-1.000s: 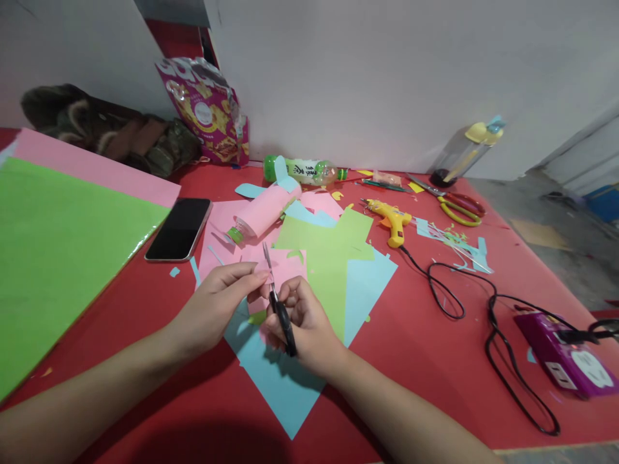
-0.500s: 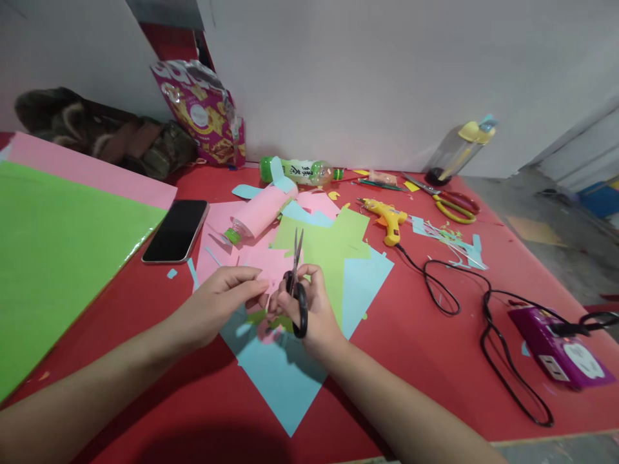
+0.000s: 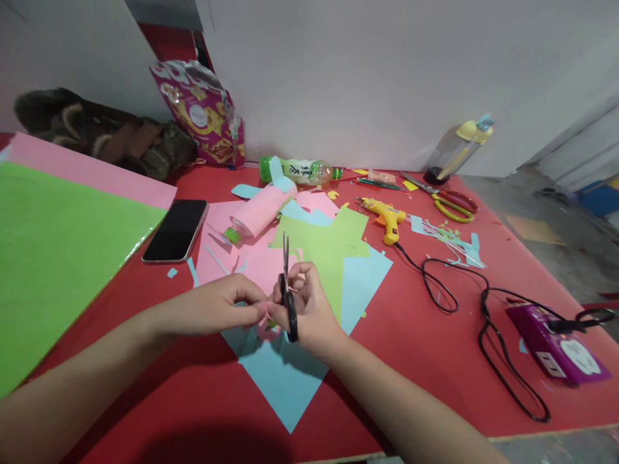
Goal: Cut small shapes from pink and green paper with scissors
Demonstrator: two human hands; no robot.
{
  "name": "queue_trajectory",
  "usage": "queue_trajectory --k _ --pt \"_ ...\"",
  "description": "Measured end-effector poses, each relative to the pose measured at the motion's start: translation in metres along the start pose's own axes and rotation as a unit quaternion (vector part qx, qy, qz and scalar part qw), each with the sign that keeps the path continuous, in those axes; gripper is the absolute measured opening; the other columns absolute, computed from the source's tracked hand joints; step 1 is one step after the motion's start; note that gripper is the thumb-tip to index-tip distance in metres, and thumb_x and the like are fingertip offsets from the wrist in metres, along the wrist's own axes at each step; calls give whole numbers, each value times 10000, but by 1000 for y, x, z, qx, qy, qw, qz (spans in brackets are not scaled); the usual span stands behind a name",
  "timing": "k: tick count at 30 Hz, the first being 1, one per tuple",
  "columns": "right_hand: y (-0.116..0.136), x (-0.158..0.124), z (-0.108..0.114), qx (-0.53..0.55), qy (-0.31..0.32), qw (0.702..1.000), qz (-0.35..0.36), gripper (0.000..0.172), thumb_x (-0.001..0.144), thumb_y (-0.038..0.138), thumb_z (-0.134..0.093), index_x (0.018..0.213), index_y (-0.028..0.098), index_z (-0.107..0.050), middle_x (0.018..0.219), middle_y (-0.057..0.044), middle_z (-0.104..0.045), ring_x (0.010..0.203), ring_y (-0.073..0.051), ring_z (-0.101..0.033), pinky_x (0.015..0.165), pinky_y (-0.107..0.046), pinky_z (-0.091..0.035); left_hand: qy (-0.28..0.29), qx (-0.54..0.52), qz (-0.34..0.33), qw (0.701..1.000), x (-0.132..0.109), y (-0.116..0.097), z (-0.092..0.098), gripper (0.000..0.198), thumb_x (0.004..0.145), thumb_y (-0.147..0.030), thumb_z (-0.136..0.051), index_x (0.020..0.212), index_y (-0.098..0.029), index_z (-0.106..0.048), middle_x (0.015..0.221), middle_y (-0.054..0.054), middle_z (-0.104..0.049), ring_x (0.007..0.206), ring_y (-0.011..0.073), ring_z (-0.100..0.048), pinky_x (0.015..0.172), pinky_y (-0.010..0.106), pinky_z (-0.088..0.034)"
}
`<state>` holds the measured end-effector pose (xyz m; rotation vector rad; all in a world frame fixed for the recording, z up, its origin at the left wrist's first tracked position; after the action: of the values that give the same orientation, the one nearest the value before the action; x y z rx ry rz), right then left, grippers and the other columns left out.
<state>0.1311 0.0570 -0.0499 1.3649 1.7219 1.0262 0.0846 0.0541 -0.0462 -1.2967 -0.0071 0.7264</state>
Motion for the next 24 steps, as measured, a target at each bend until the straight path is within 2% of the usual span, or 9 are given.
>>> queue_trajectory --k 7,12,17,20,22,24 --pt "1 1 2 0 -11 1000 4 435 584 114 -675 778 254 -311 657 89 -458 517 -58 -447 471 -189 -362 2 27 -20 999 2 -3 2 313 748 -218 -357 610 -139 -627 580 -2 -608 522 91 -493 506 184 -335" --pt "7 1 23 -29 -110 993 43 431 572 80 -656 773 250 -315 628 98 -444 551 -60 -455 516 -189 -360 -86 16 2 996 4 5 18 240 718 -198 -369 504 -145 -464 528 -21 -531 509 91 -456 475 188 -301" --pt "17 -3 40 -63 -193 975 87 396 591 87 -629 774 248 -316 646 88 -456 605 -70 -479 564 -202 -376 -94 -8 11 995 9 11 15 204 716 -177 -334 558 -157 -461 541 -23 -503 527 103 -465 508 205 -327" --pt "21 -5 43 -83 -208 969 103 373 614 91 -607 784 252 -316 661 77 -466 616 -80 -483 565 -215 -386 -138 -36 24 989 11 16 15 159 735 -226 -365 601 -167 -427 560 -33 -470 515 103 -467 490 210 -331" --pt "23 -5 42 -92 -205 968 110 372 620 88 -597 788 256 -310 663 73 -468 607 -86 -481 558 -226 -395 -133 -85 12 987 13 15 7 203 782 -313 -356 641 -173 -400 568 -38 -456 503 101 -478 492 218 -348" --pt "26 -6 39 -96 -199 968 121 376 619 84 -592 790 258 -306 659 71 -468 599 -90 -481 559 -235 -405 -160 -101 -12 982 14 12 6 241 801 -351 -348 645 -172 -387 565 -36 -449 501 95 -463 492 219 -354"
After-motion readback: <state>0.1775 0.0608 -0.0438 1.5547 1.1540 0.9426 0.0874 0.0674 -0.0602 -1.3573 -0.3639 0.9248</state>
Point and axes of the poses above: each hand's wrist, its own x-axis towards the middle knuckle, its own z-axis out of the back of the hand, y = z × x, the point moved 10 cm from there along x, towards the middle knuckle
